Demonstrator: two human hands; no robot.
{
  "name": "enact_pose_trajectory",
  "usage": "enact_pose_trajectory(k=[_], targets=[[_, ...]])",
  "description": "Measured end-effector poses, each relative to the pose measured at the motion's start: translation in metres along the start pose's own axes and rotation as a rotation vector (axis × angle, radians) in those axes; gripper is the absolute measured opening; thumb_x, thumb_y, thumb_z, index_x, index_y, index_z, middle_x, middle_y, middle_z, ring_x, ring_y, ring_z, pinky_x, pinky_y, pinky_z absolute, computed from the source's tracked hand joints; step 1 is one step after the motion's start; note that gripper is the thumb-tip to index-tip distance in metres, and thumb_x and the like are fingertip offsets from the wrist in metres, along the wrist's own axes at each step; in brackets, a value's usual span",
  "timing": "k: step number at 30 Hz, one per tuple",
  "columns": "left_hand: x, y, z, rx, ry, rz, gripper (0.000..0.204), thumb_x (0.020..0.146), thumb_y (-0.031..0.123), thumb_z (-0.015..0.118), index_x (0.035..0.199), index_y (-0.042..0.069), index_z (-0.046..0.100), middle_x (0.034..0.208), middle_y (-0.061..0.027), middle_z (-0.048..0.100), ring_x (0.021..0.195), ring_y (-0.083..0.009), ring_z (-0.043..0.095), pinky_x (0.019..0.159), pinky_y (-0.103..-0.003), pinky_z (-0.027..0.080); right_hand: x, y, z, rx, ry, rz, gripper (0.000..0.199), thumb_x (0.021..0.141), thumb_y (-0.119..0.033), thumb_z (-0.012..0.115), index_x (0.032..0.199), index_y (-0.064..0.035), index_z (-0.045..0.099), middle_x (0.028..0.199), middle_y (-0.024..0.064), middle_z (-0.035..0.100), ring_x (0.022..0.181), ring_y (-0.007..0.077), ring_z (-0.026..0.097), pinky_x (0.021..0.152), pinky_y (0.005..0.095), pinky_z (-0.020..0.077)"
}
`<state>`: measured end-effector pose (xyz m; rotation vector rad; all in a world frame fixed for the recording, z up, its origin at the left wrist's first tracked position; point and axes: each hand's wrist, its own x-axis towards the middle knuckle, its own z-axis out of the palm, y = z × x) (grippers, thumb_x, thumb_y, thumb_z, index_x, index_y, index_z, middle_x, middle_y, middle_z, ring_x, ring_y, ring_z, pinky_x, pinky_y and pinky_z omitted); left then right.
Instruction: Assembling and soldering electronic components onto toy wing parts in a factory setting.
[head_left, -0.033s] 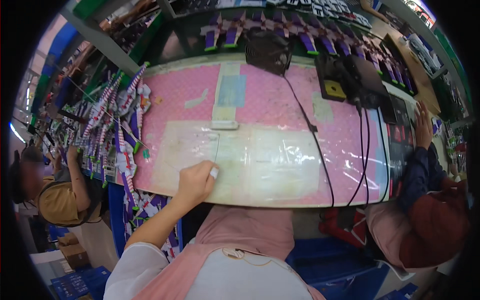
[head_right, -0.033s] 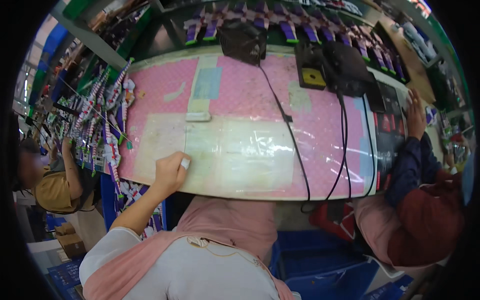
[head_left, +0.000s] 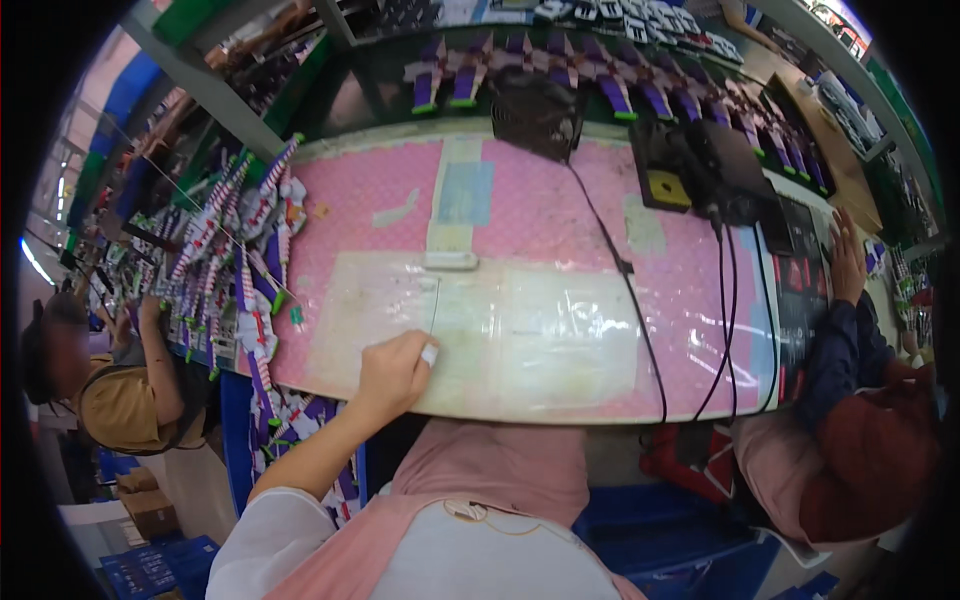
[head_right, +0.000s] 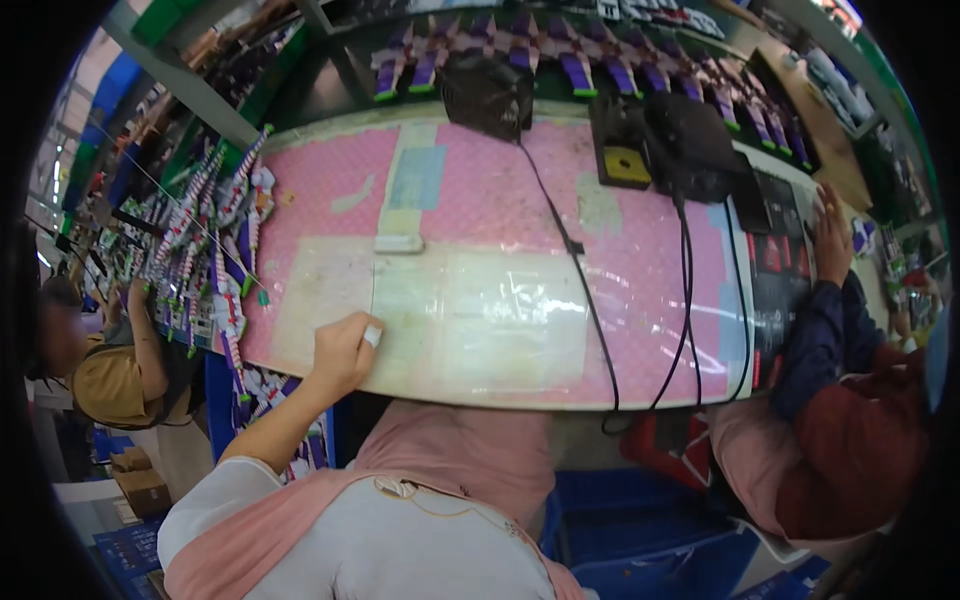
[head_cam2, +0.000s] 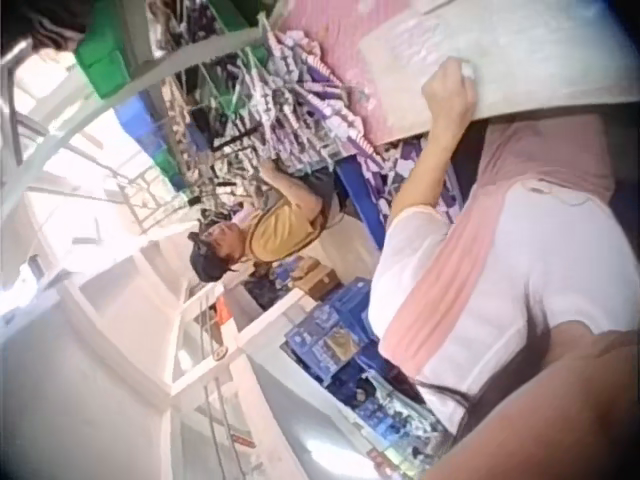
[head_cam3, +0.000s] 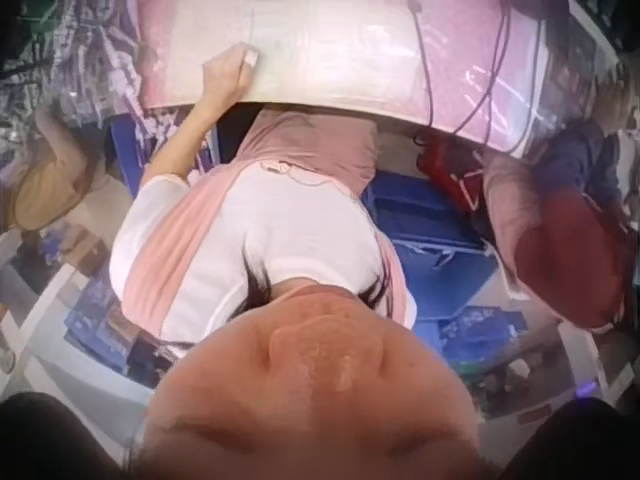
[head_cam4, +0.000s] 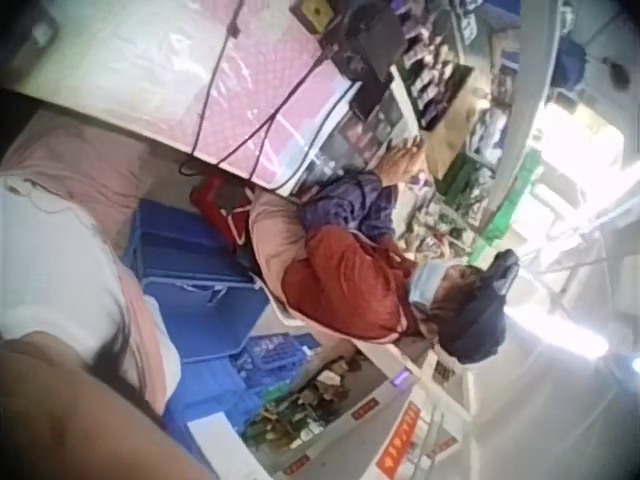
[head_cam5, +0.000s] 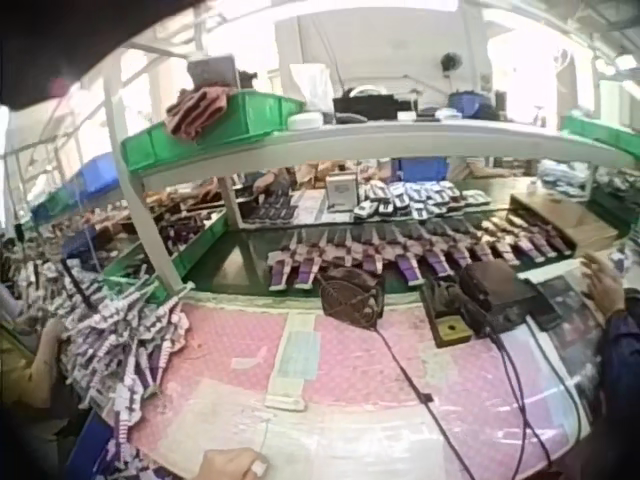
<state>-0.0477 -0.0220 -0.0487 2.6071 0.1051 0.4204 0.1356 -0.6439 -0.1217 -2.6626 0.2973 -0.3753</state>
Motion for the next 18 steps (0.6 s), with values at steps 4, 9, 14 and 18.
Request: enact_pose_trajectory(k=[4,9,14,18], targets=[[0.003,0.002,-0.003,0.028,-0.019,0.0,0.011,0.072,0.004,0.051,0.082,0.005,0.055,0.068,-0.0143,0.056,0.059,-0.0322,0.056,0.053,-0.04,0.044,0.025,-0.027,0.007,0.027,-0.018,-0.056,0.056,0.087,-0.04,0.046,0.123,0.0024,0.042,0.126,0.0202,0.045,0.11,0.035,0.048,0.094,0.0427,0.037],[-0.002,-0.003,0.001,0.148,0.031,0.073,0.008,0.074,0.007,0.05,0.082,0.005,0.053,0.068,-0.0151,0.056,0.06,-0.0332,0.057,0.053,-0.042,0.044,0.078,-0.07,0.03,0.093,-0.017,-0.208,0.057,0.087,-0.041,0.045,0.123,0.0024,0.043,0.127,0.0203,0.045,0.11,0.0357,0.047,0.094,0.0432,0.0368],[-0.011,-0.029,0.028,0.073,0.139,0.072,0.017,0.075,0.013,0.05,0.088,0.005,0.058,0.071,-0.0169,0.058,0.062,-0.0352,0.057,0.055,-0.044,0.046,0.164,-0.092,0.033,0.163,-0.016,-0.428,0.058,0.087,-0.043,0.045,0.123,0.0024,0.043,0.127,0.0203,0.045,0.11,0.0363,0.047,0.094,0.0436,0.0366],[0.0,-0.023,0.031,0.067,0.153,0.12,0.011,0.079,0.018,0.048,0.078,0.007,0.052,0.065,-0.0123,0.055,0.056,-0.0322,0.056,0.051,-0.042,0.045,0.25,-0.079,0.017,0.288,0.052,-0.579,0.058,0.087,-0.044,0.045,0.122,0.0023,0.044,0.127,0.0204,0.045,0.11,0.0368,0.047,0.094,0.0439,0.0364]])
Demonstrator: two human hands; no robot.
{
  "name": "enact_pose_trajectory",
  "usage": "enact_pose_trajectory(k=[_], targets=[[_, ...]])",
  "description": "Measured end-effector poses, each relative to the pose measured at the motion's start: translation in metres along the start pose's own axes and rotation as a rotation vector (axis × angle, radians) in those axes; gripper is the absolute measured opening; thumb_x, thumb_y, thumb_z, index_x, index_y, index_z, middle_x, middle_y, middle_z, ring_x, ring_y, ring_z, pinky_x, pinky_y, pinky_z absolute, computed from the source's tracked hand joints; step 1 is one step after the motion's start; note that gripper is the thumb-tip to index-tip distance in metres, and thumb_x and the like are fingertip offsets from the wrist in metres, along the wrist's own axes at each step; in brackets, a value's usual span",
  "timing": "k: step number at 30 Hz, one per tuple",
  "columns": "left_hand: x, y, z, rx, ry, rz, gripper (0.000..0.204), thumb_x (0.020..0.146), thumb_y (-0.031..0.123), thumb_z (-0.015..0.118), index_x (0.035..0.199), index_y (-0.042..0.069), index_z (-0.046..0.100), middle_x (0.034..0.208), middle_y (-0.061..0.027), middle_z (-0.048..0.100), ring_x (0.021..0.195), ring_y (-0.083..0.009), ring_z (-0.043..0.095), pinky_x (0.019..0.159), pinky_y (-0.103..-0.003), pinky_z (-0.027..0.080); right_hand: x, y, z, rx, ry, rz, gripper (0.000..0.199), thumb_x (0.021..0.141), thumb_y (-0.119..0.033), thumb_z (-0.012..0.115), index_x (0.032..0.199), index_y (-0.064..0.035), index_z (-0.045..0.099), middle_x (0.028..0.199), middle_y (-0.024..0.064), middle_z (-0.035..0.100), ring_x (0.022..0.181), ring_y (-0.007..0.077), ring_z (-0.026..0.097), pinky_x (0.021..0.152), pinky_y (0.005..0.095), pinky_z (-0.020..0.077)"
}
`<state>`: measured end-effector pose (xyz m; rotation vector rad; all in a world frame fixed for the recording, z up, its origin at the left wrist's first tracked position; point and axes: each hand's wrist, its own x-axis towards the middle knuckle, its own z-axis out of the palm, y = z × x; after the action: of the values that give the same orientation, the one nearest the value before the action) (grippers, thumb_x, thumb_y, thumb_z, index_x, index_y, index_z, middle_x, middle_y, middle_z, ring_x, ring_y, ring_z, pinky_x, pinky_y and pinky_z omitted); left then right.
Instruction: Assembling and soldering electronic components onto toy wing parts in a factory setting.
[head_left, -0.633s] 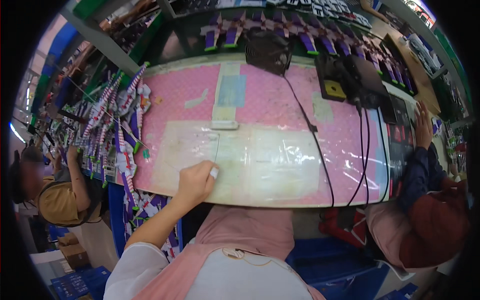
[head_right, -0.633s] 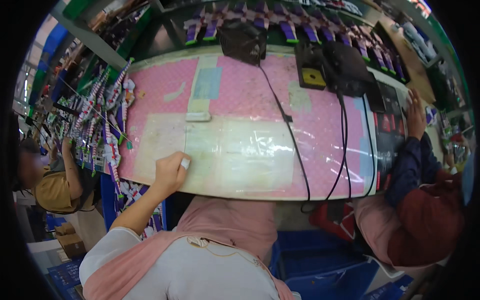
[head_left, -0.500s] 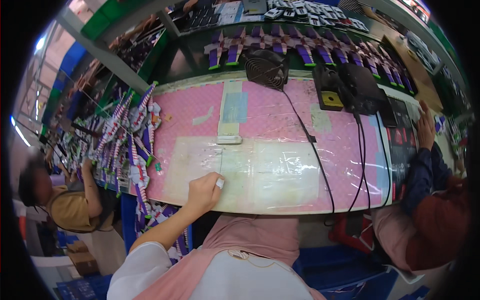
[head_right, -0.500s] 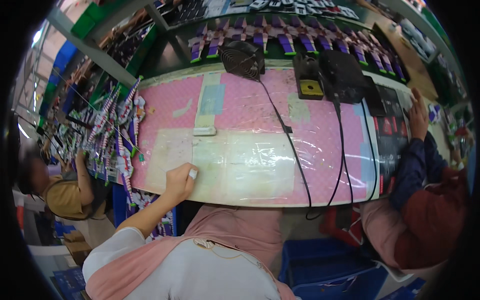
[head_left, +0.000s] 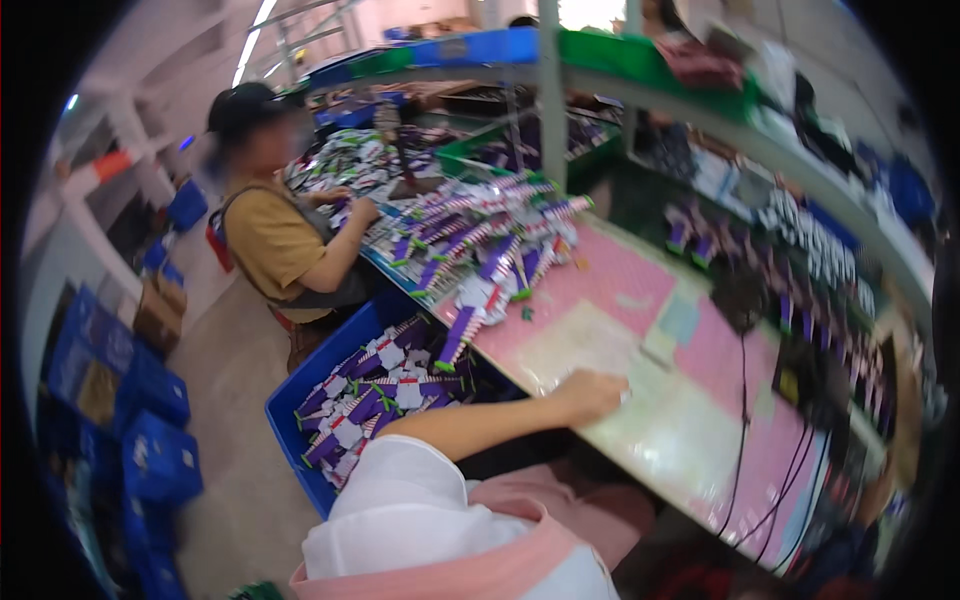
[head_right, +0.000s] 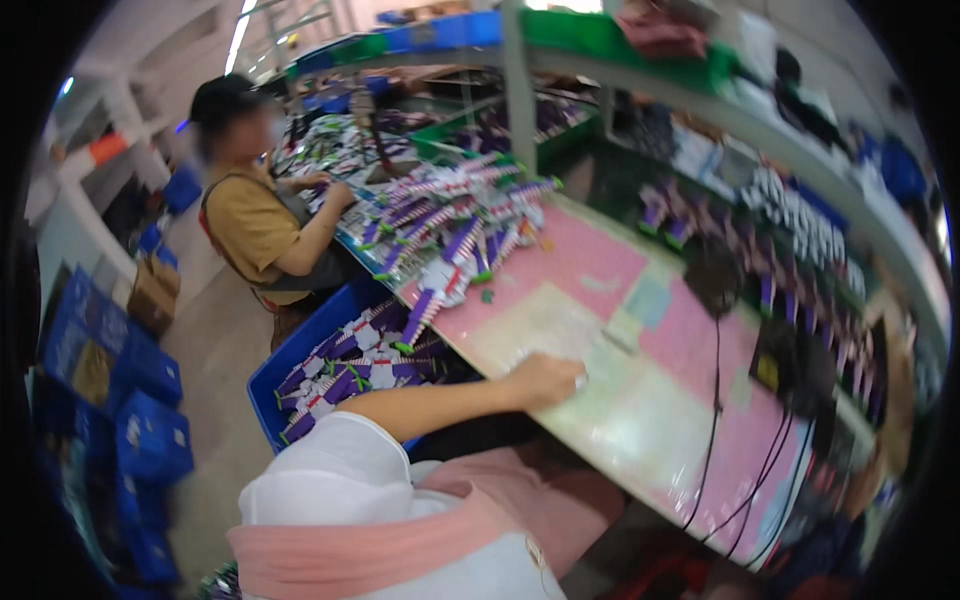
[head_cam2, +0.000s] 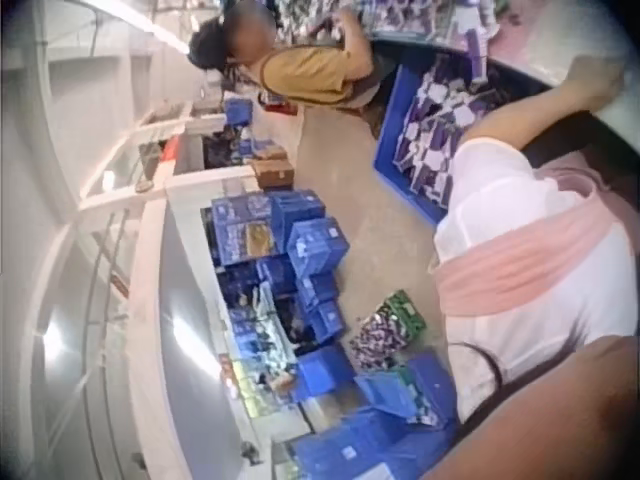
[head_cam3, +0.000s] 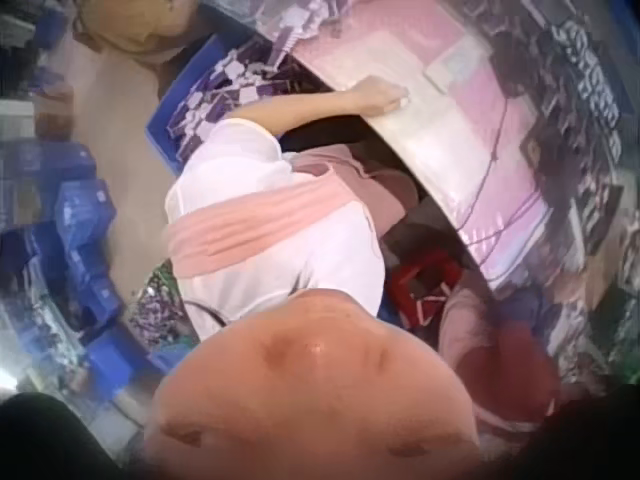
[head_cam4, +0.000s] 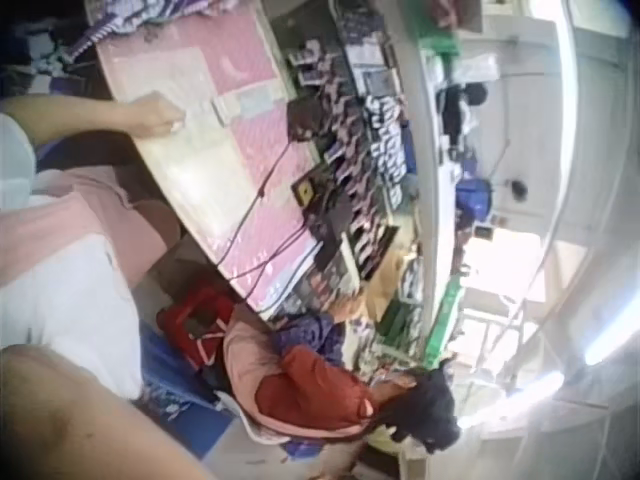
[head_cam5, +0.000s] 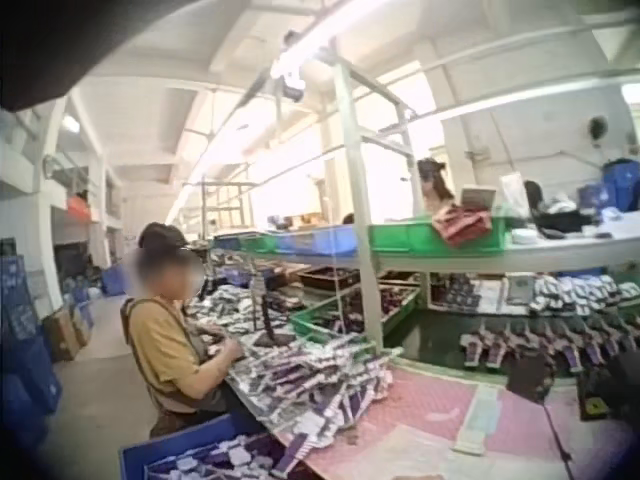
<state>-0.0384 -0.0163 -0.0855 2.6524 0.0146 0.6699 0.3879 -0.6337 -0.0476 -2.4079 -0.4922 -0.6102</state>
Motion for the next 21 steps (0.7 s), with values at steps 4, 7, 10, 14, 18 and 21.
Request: enact_pose_trajectory(k=[4,7,10,14,18,21], targets=[[-0.019,0.007,-0.012,-0.037,0.027,-0.073,0.015,0.08,0.02,0.049,0.079,0.005,0.052,0.065,-0.0129,0.056,0.058,-0.0335,0.057,0.052,-0.044,0.045,0.031,-0.014,0.021,0.147,0.05,-0.247,0.059,0.087,-0.045,0.044,0.122,0.0023,0.044,0.127,0.0204,0.045,0.111,0.0374,0.047,0.094,0.0443,0.0363],[-0.032,0.004,-0.024,0.008,0.009,-0.089,0.014,0.081,0.019,0.049,0.08,0.005,0.05,0.068,-0.011,0.056,0.056,-0.0303,0.057,0.049,-0.041,0.045,-0.074,-0.127,0.073,0.101,0.162,-0.081,0.049,0.085,-0.036,0.049,0.113,0.0041,0.049,0.117,0.0232,0.05,0.104,0.036,0.05,0.091,0.0416,0.0388],[-0.002,0.01,-0.01,-0.056,0.02,0.006,0.013,0.08,0.018,0.051,0.082,0.005,0.051,0.069,-0.0102,0.055,0.055,-0.0284,0.057,0.047,-0.039,0.045,-0.266,-0.246,0.112,0.121,0.084,0.069,0.041,0.083,-0.029,0.052,0.106,0.0055,0.053,0.109,0.0253,0.053,0.099,0.035,0.053,0.089,0.0395,0.0408],[-0.017,0.0,-0.025,-0.098,-0.071,-0.089,0.016,0.076,0.015,0.052,0.089,0.005,0.053,0.076,-0.0117,0.058,0.062,-0.0295,0.059,0.052,-0.04,0.048,-0.354,-0.407,0.187,-0.053,-0.579,0.424,0.024,0.07,-0.014,0.058,0.076,0.0087,0.058,0.077,0.0279,0.057,0.074,0.0419,0.055,0.069,0.0444,0.0449],[-0.001,0.012,-0.034,-0.226,-0.13,-0.089,0.016,0.072,0.008,0.053,0.087,0.005,0.056,0.075,-0.0147,0.059,0.062,-0.0319,0.058,0.054,-0.04,0.045,-0.342,-0.409,0.245,0.123,-0.431,0.04,0.029,0.074,-0.014,0.055,0.098,0.0029,0.058,0.095,0.0244,0.058,0.087,0.0415,0.055,0.076,0.0442,0.0443],[0.004,0.026,-0.036,-0.312,-0.115,-0.117,0.014,0.071,0.004,0.051,0.083,0.005,0.057,0.071,-0.0158,0.058,0.06,-0.0334,0.056,0.054,-0.041,0.043,-0.316,-0.433,0.261,0.158,-0.523,0.051,0.029,0.075,-0.014,0.055,0.098,0.0028,0.058,0.095,0.0244,0.058,0.088,0.0414,0.055,0.077,0.0441,0.0442]])
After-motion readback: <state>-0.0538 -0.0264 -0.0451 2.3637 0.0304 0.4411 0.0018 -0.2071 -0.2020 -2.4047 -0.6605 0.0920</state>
